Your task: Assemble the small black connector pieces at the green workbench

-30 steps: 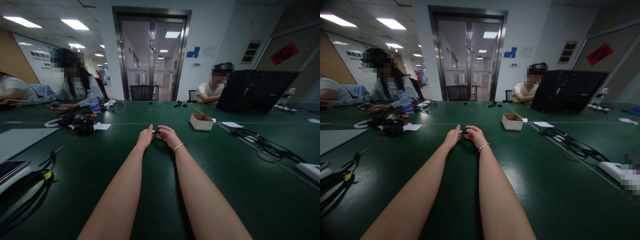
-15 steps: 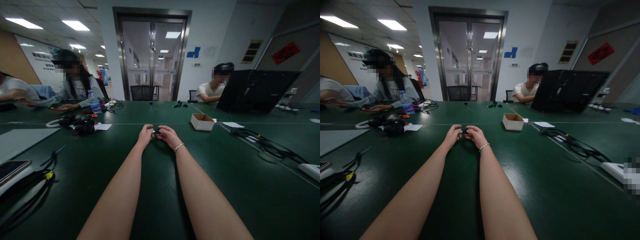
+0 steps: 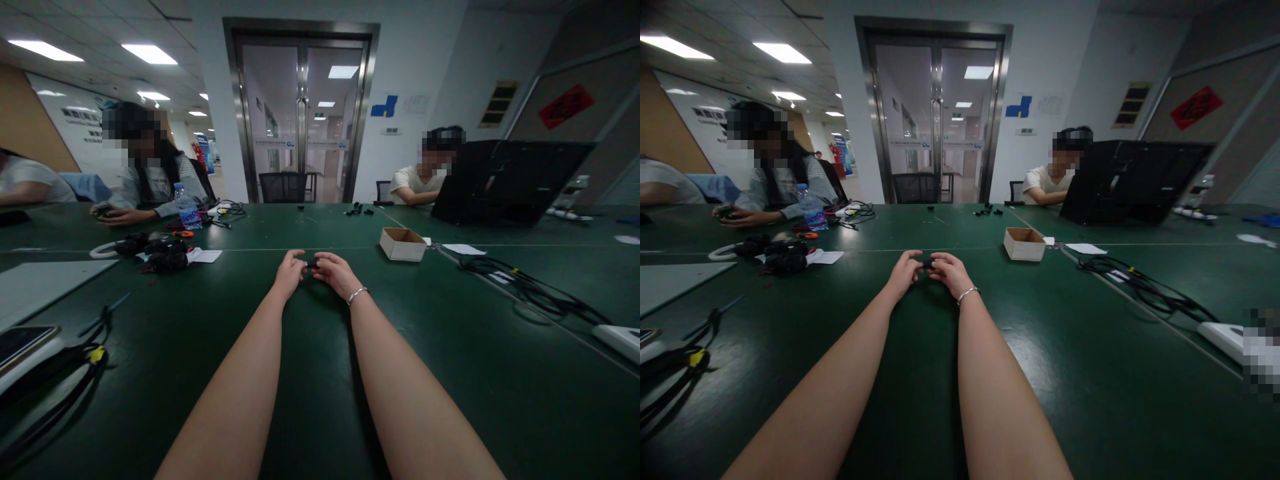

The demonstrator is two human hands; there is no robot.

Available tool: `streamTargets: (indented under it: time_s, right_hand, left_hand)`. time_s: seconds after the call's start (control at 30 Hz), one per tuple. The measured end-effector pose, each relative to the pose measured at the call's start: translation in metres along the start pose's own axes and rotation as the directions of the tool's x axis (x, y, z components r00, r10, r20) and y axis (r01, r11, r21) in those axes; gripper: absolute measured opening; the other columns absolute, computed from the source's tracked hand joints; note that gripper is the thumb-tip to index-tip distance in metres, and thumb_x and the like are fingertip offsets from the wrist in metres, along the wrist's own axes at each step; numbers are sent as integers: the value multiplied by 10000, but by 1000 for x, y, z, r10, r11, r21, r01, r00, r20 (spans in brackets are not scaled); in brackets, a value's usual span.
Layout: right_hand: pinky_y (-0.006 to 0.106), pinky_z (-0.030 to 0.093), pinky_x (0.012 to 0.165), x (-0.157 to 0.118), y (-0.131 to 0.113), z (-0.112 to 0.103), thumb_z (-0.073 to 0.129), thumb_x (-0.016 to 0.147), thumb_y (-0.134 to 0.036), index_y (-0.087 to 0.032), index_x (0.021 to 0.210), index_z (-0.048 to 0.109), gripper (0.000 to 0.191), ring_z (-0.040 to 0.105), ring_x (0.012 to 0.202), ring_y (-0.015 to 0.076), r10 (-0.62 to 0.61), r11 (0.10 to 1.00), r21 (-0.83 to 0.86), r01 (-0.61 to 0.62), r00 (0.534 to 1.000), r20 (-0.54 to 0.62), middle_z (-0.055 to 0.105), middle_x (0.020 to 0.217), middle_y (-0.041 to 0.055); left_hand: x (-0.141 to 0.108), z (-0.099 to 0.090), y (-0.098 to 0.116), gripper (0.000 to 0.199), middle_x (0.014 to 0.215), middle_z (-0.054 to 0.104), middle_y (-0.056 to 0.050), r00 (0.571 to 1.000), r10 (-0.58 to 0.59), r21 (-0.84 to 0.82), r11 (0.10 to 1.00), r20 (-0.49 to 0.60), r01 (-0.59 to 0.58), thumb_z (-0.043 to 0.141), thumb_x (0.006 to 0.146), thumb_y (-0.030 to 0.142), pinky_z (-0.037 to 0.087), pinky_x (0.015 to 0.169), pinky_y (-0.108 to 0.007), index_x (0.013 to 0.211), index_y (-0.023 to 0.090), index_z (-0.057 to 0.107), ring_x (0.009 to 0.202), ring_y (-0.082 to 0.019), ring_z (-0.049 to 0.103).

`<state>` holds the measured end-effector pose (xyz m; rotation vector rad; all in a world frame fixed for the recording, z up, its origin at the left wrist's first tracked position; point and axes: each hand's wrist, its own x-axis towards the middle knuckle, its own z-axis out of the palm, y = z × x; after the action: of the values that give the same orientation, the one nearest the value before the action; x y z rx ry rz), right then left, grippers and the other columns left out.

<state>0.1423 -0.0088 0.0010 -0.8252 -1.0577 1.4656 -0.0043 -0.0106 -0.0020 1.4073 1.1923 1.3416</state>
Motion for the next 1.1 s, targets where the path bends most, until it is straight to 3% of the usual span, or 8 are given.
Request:
streamTargets:
  time_s: [0.13,0.27,0.4,0.53,0.67,1.1]
  right_hand:
    - [204,550,560,0,0,0,619,762,-61,-164,892,632,166,660,648,134,2,1000,0,-2,1000,5,655,759,21]
    - [201,548,560,1,0,0,604,769,-47,-169,891,631,174,659,650,131,10,1000,1,-10,1000,6,658,755,16]
    - [201,547,557,0,0,0,580,779,-37,-167,886,633,176,659,641,131,7,1000,4,-7,1000,11,654,736,14]
    - [200,547,548,-1,-1,0,578,780,-33,-167,888,633,181,662,643,134,8,1000,2,-8,1000,10,658,744,19]
    - [195,547,540,-1,-2,1,574,784,-32,-163,886,632,175,661,634,131,11,1000,6,-11,1000,7,652,735,17]
    - [206,555,560,0,-1,-1,594,769,-43,-167,892,631,178,664,649,138,6,1000,5,-6,1000,16,655,733,20]
  left_hand:
    - [1,0,-1,246,518,480,41,1000,-1,-9,1000,27,1,434,825,281,313,440,-188,991,155,565,419,-86,413]
    - [0,0,0,292,576,527,39,1000,-9,-4,1000,12,10,443,770,190,323,452,-185,1038,170,557,420,-78,419]
    - [0,0,1,244,496,463,48,1000,-11,-34,999,27,12,432,804,259,316,446,-187,977,160,571,410,-88,403]
    - [0,0,-1,307,561,516,43,1000,8,-36,999,14,-7,450,757,198,316,451,-182,1046,173,552,425,-80,415]
    - [1,-1,-2,245,517,477,44,999,10,-57,998,40,-7,440,788,244,315,443,-185,976,159,572,417,-85,404]
    - [0,-1,0,263,546,526,37,1000,11,-28,1000,12,-11,470,772,214,305,436,-181,1009,162,571,412,-78,414]
